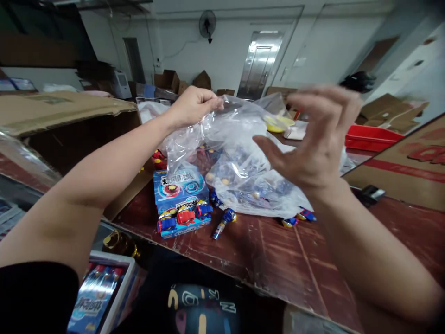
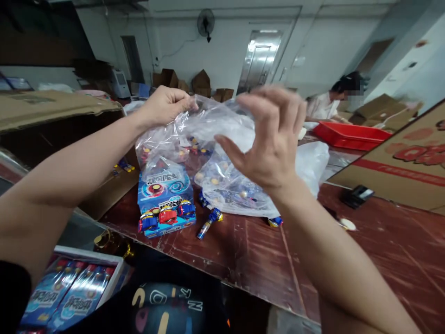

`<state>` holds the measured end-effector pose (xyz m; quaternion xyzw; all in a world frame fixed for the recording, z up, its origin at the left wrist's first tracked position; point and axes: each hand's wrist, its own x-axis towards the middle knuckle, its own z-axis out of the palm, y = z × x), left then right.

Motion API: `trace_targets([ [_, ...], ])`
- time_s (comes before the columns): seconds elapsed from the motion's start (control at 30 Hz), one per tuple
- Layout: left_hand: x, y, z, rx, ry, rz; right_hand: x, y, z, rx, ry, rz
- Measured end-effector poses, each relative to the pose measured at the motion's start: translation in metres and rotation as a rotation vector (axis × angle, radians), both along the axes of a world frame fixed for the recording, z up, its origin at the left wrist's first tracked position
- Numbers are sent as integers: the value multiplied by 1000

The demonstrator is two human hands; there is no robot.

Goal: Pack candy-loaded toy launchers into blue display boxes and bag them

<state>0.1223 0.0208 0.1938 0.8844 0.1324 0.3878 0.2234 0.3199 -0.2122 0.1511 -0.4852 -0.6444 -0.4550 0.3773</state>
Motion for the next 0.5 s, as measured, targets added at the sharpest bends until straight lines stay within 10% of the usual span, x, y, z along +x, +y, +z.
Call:
trace_targets([
  [0.27, -45, -20, 44, 413, 204, -173, 8, 35, 71, -481, -3, -94],
  [0.5, -105, -12, 64, 505, 217, 35, -17, 37, 121, -592, 271, 17],
])
